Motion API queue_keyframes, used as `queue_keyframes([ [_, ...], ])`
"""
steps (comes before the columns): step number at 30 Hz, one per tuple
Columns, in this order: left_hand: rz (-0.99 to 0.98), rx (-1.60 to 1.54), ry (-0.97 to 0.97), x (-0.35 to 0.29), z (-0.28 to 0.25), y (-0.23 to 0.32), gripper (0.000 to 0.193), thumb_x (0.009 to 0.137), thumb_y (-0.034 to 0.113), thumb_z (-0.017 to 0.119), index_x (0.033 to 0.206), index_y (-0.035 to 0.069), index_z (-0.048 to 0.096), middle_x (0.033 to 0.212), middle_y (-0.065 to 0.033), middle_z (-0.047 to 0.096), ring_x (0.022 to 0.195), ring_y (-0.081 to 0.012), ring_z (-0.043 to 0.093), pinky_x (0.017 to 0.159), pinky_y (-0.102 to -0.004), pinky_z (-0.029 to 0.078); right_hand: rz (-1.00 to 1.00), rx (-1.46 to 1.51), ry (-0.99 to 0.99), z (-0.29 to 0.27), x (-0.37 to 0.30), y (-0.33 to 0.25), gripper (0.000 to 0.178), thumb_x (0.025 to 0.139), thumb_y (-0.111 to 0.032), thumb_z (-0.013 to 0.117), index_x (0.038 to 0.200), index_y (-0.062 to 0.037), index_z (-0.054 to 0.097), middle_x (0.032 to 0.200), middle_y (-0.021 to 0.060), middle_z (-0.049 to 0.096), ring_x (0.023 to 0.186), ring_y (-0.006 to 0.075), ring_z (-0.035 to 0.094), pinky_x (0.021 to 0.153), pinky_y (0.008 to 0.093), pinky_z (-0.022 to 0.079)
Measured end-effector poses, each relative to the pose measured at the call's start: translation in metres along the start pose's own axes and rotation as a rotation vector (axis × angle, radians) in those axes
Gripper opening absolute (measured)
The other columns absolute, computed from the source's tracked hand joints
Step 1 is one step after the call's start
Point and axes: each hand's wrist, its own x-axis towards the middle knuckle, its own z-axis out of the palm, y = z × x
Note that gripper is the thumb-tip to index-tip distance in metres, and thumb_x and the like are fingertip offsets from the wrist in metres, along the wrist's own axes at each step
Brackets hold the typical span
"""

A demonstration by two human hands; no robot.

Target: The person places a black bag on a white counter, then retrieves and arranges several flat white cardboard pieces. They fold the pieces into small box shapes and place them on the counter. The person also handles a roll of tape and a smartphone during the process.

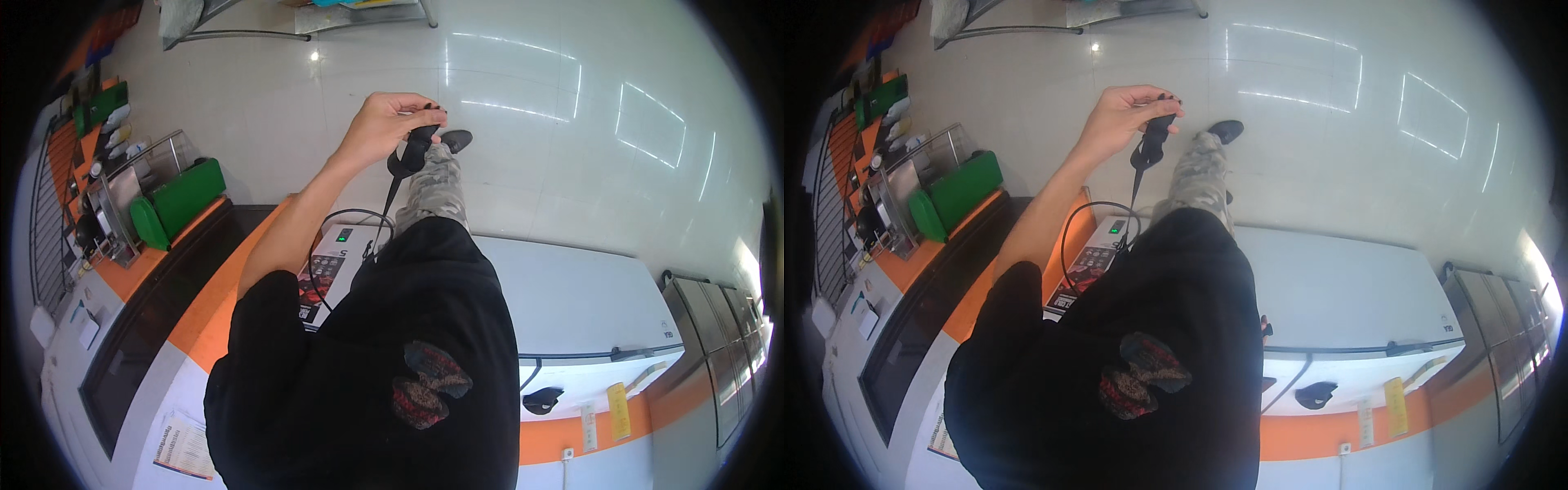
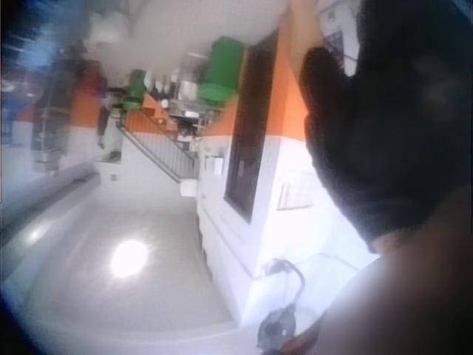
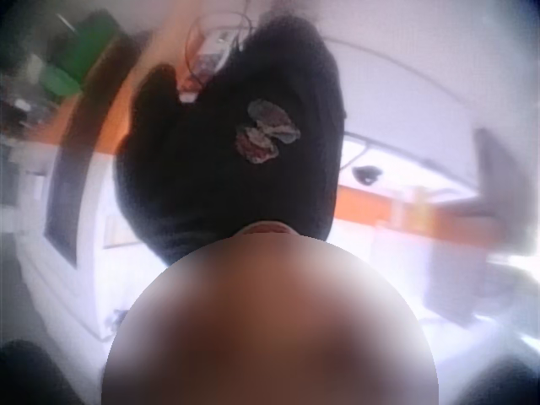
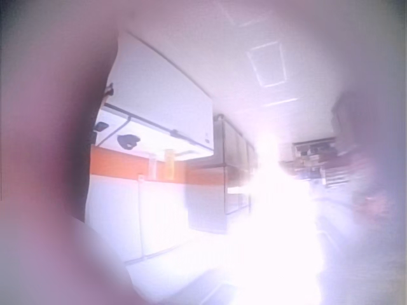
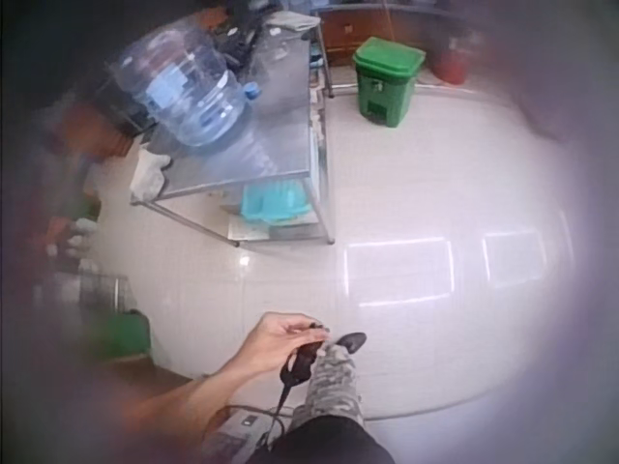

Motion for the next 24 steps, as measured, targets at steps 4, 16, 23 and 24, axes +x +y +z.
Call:
queue_keyframes([
  [4, 0.001, 0.097, 0.016, 0.003, -0.003, 0.005, 0.027, 0.103, 0.02, 0.073, 0.118, -0.002, 0.078, 0.099, -0.0073, 0.08, 0.082, -0.015, 0.077, 0.07, -0.0244, 0.059, -0.009, -0.008, -0.012, 0.002, -0.001, -0.004, 0.038, 0.106, -0.035, 0.071, 0.125, -0.0012, 0.074, 0.073, -0.0067, 0.047, 0.064, 0.0058, 0.042, 0.059, 0.0246, 0.035],
  [16, 0.755, 0.772, 0.324, 0.017, -0.018, -0.02, 0.023, 0.097, 0.02, 0.078, 0.113, 0.003, 0.081, 0.089, -0.009, 0.078, 0.065, -0.0104, 0.064, 0.061, -0.0254, 0.051, -0.026, 0.005, -0.036, 0.006, -0.002, -0.007, 0.038, 0.105, -0.035, 0.072, 0.124, -0.0012, 0.074, 0.073, -0.0067, 0.047, 0.064, 0.0059, 0.042, 0.059, 0.0247, 0.034],
  [23, 0.41, 0.261, 0.205, 0.021, 0.009, -0.023, 0.019, 0.101, 0.013, 0.074, 0.112, -0.001, 0.08, 0.1, -0.0056, 0.081, 0.083, -0.0094, 0.071, 0.076, -0.0249, 0.056, -0.026, -0.007, -0.048, 0.009, -0.004, -0.01, 0.038, 0.105, -0.035, 0.073, 0.123, -0.0012, 0.074, 0.073, -0.0068, 0.047, 0.064, 0.0059, 0.042, 0.059, 0.0248, 0.034],
  [24, 0.338, 0.133, 0.101, 0.023, 0.019, -0.023, 0.019, 0.102, 0.013, 0.073, 0.112, -0.002, 0.08, 0.101, -0.0057, 0.08, 0.088, -0.0101, 0.072, 0.082, -0.0252, 0.057, -0.026, -0.007, -0.051, 0.01, -0.005, -0.01, 0.038, 0.105, -0.035, 0.073, 0.123, -0.0012, 0.074, 0.073, -0.0068, 0.047, 0.064, 0.0059, 0.042, 0.059, 0.0248, 0.034],
])
